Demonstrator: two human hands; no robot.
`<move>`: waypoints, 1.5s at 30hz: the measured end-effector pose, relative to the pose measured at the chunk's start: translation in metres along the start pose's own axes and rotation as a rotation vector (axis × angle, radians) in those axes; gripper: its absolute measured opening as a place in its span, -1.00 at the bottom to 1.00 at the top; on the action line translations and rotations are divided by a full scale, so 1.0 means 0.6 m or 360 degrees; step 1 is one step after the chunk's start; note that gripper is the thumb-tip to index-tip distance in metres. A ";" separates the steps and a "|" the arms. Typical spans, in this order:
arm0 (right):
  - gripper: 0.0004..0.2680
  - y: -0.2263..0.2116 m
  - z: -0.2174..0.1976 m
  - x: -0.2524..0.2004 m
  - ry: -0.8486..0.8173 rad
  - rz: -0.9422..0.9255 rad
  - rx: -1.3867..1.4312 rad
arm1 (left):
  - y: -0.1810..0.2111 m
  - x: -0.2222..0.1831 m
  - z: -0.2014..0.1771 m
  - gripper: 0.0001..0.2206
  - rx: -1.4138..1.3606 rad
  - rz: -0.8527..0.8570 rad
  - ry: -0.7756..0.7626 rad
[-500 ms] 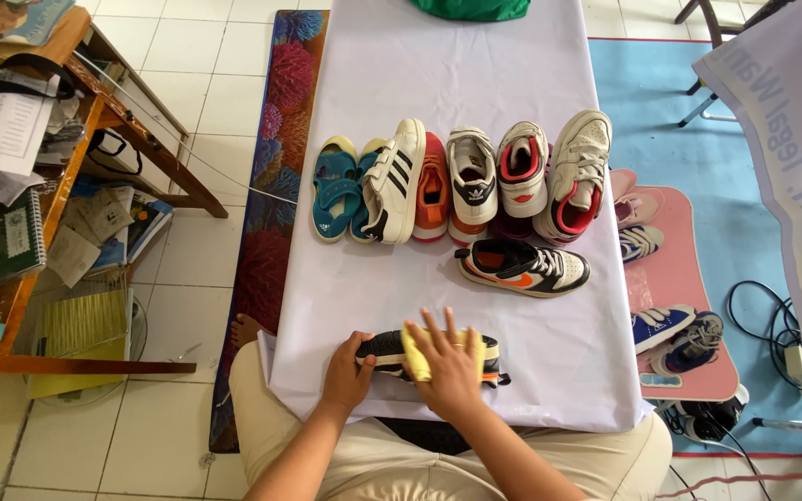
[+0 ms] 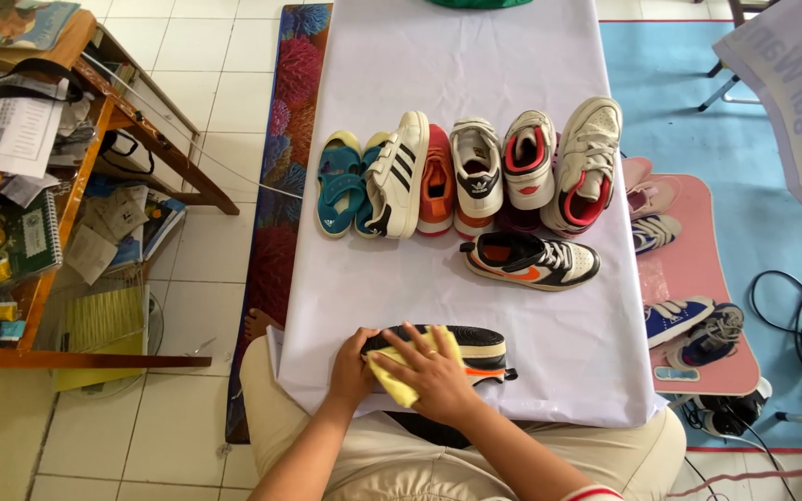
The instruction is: A person is cleaning a black and white sneaker with an orange swoosh using a yellow cloth on a repair bench.
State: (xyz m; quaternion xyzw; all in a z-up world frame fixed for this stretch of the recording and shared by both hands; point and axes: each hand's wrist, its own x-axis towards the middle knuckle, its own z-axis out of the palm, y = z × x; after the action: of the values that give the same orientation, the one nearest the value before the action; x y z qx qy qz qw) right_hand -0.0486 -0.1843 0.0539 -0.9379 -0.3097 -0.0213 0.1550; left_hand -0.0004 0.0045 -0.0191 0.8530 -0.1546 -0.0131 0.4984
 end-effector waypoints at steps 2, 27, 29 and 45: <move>-0.07 0.017 0.019 -0.027 0.0316 -0.0014 -0.0730 | -0.020 -0.002 0.006 -0.37 0.0072 0.0020 -0.0008; -0.53 0.035 -0.013 0.007 0.0263 0.0526 -0.0098 | -0.036 -0.005 0.016 -0.43 0.0086 -0.0021 0.0010; -0.50 0.017 -0.014 0.041 0.0178 0.0354 -0.0062 | -0.042 -0.006 0.019 -0.34 0.0128 -0.0036 -0.0012; -0.56 0.088 0.032 -0.066 0.0604 0.0602 0.0047 | -0.036 -0.003 0.016 -0.45 0.0127 -0.0018 -0.0023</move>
State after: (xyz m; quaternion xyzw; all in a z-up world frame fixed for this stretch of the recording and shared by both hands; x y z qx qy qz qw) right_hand -0.0509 -0.2414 0.0156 -0.9559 -0.0946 -0.1631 0.2251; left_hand 0.0017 0.0068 -0.0429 0.8728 -0.1540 -0.0159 0.4628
